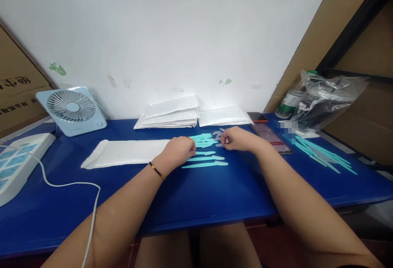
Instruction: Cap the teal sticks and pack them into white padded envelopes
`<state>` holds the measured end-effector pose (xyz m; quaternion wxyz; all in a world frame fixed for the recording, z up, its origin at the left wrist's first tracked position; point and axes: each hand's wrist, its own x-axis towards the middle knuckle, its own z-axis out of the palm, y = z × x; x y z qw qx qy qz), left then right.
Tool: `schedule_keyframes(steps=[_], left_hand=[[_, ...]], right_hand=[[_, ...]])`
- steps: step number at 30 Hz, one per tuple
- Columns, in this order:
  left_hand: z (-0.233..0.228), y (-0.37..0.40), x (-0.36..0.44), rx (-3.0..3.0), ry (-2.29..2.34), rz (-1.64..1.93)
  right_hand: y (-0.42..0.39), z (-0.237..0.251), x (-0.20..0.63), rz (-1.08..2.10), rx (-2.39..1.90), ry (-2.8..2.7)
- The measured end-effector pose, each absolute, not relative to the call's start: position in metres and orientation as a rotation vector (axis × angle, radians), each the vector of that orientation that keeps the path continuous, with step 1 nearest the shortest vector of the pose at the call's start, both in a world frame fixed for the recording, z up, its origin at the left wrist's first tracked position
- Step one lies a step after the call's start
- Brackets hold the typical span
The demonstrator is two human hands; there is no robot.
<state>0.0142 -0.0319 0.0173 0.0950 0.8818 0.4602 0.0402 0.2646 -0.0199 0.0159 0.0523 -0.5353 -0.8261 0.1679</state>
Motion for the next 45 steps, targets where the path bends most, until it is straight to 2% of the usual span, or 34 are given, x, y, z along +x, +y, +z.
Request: schedule_keyframes(steps=[7,13,23,28,31,40,45], left_hand=[[0.025,-0.031,0.012,2.622,1.45,0.231],[0.027,-0.03,0.012,2.673,1.469,0.243],[0.019,-0.03,0.015,2.621,1.271,0.268],[0.016,-0.022,0.008,2.719,1.415,0.273],[0.014,-0.018,0.007,2.742,1.432,0.214],[0.014,-0.018,0.006,2.586,1.421,0.28],[0.012,-0.015,0.003,2.476,1.388,0.397]], right_hand=[[-0.031,0.03,0.267,0.685,-1.466,-2.45],[-0.034,0.03,0.258,0.677,-1.317,-2.45],[-0.037,0.033,0.252,0.848,-1.313,-2.421],[-0.028,0.031,0.273,0.472,-1.541,-2.33],[-0.022,0.023,0.278,0.389,-1.655,-2.39],[-0.017,0.012,0.271,0.384,-1.652,-2.457],[-0.022,0.02,0.271,0.569,-1.451,-2.298]])
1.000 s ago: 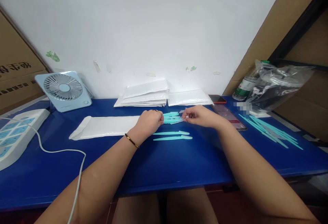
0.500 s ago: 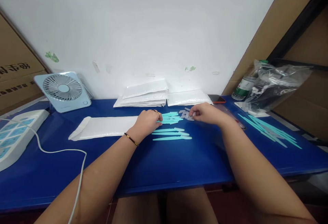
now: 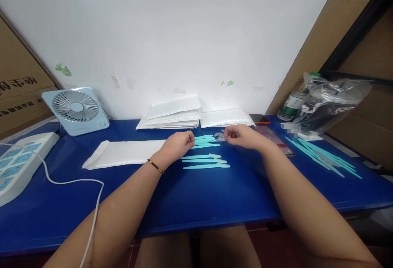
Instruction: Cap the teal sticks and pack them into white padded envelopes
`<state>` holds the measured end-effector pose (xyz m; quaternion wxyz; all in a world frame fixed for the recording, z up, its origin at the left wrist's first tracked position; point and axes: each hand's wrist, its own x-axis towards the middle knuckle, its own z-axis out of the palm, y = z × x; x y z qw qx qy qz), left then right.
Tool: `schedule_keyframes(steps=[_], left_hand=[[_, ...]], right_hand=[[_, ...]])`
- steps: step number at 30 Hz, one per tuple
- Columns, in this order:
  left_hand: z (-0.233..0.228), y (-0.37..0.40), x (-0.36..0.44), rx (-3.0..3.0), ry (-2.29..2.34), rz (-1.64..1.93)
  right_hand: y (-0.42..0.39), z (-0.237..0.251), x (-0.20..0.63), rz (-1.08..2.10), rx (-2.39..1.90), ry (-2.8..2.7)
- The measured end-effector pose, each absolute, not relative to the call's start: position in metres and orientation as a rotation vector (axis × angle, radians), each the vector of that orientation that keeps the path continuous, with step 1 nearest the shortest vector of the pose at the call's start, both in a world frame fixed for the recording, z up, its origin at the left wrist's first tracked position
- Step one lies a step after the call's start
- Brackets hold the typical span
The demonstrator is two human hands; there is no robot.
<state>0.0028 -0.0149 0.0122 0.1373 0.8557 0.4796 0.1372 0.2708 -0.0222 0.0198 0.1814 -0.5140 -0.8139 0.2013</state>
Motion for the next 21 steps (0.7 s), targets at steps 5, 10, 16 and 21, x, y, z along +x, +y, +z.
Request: schedule_keyframes(steps=[5,10,16,21], left_hand=[[0.011,-0.013,0.002,2.501,1.408,0.403],[0.012,-0.016,0.004,2.491,1.401,0.419],[0.015,-0.022,0.009,2.485,1.295,0.45],[0.009,-0.013,0.004,2.575,1.404,0.442]], right_hand=[[-0.027,0.024,0.264,0.728,-1.305,-2.18],[-0.028,0.022,0.255,0.77,-1.244,-2.175],[-0.032,0.024,0.247,0.875,-1.212,-2.213],[-0.023,0.025,0.274,0.563,-1.516,-2.213]])
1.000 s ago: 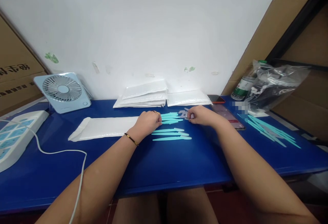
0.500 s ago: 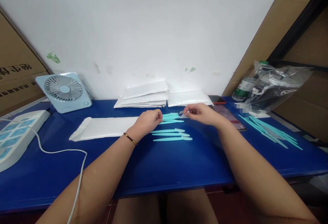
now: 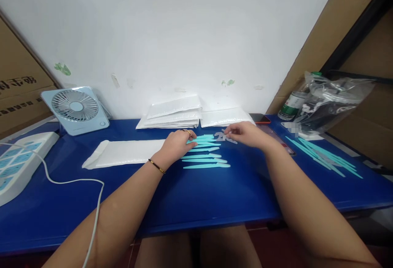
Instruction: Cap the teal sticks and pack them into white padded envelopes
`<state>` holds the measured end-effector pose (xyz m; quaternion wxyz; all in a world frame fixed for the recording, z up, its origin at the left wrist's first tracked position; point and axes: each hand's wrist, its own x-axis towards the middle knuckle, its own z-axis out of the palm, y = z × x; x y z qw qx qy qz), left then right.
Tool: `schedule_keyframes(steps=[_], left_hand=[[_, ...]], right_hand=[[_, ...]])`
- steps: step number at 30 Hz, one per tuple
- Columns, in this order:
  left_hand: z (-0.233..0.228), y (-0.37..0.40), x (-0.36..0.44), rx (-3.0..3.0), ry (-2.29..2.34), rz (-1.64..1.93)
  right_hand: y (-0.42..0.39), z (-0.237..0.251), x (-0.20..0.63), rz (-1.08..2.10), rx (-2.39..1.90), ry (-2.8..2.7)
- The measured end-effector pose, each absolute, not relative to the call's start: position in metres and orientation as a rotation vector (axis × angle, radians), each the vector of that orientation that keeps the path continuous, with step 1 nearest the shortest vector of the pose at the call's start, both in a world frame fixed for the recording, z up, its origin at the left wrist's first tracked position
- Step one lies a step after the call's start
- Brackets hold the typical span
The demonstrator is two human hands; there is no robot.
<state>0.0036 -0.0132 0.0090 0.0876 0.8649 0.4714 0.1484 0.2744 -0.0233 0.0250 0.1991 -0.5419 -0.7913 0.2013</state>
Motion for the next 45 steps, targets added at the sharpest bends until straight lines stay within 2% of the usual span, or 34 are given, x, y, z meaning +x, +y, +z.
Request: schedule_keyframes(steps=[3,10,12,16,18,36,42,45], left_hand=[[0.004,-0.006,0.001,2.653,1.506,0.368],[0.003,-0.005,0.003,2.57,1.501,0.324],[0.007,-0.007,0.002,2.543,1.496,0.365],[0.014,-0.01,0.002,2.488,1.525,0.463],[0.016,-0.011,0.002,2.481,1.532,0.478],[0.02,-0.015,0.005,2.426,1.501,0.51],[0.015,-0.015,0.006,2.424,1.354,0.451],[0.013,-0.013,0.005,2.492,1.368,0.4]], right_hand=[[-0.017,0.021,0.288,0.338,-1.789,-2.246],[-0.016,0.014,0.279,0.276,-1.924,-2.319],[-0.017,0.013,0.277,0.331,-1.835,-2.294],[-0.019,0.015,0.273,0.728,-1.47,-2.21],[-0.02,0.016,0.269,0.803,-1.356,-2.176],[-0.024,0.016,0.258,0.813,-1.269,-2.131],[-0.027,0.02,0.255,1.012,-1.221,-2.178],[-0.021,0.016,0.263,0.815,-1.341,-2.208]])
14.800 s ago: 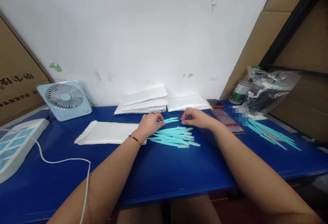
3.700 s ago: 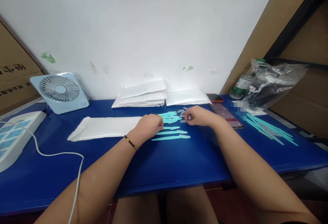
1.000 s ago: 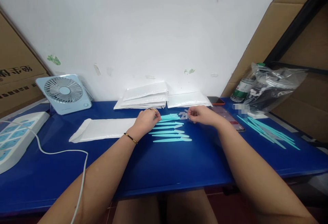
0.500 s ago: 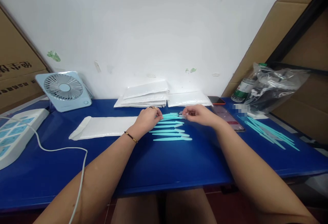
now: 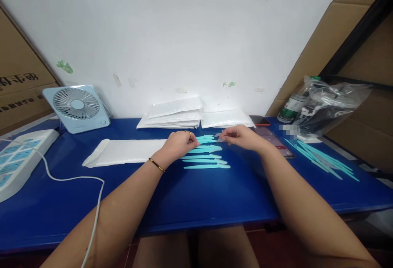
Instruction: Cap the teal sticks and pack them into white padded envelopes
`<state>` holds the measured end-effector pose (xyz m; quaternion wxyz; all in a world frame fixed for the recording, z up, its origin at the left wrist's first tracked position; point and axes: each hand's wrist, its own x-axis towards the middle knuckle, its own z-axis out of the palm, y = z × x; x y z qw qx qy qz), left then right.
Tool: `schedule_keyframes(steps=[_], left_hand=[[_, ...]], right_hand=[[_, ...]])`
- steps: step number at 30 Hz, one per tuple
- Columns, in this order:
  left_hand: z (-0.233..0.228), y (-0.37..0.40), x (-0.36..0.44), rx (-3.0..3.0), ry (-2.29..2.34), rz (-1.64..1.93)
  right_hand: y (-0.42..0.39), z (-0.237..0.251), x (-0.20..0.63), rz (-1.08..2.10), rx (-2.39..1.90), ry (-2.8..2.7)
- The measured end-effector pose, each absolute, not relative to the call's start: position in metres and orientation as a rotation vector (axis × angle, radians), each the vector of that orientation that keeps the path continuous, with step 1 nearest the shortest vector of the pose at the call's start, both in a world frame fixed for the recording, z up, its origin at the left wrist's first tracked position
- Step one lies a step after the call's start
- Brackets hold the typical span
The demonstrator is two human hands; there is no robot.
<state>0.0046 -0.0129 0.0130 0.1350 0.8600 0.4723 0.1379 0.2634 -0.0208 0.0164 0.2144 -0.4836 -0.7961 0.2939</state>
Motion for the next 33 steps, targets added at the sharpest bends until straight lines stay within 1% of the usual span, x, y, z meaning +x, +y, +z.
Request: schedule_keyframes(steps=[2,4,9,11,17,24,29,33], left_hand=[[0.011,-0.01,0.003,2.564,1.414,0.403],[0.008,-0.007,0.001,2.621,1.434,0.39],[0.004,-0.005,0.003,2.621,1.436,0.292],[0.005,-0.006,0.005,2.595,1.447,0.277],[0.01,-0.006,0.001,2.513,1.525,0.388],[0.012,-0.005,-0.001,2.54,1.55,0.418],[0.012,-0.009,0.003,2.611,1.47,0.452],[0.012,-0.014,0.008,2.658,1.335,0.44]], right_hand=[[-0.014,0.01,0.269,0.535,-1.436,-2.242],[-0.009,0.004,0.27,0.338,-1.47,-2.326],[-0.005,-0.003,0.267,0.167,-1.542,-2.434],[-0.007,0.0,0.268,0.183,-1.569,-2.42],[-0.015,0.013,0.279,0.446,-1.492,-2.316],[-0.017,0.013,0.274,0.462,-1.386,-2.37],[-0.022,0.017,0.263,0.464,-1.333,-2.396],[-0.027,0.02,0.254,0.568,-1.267,-2.432]])
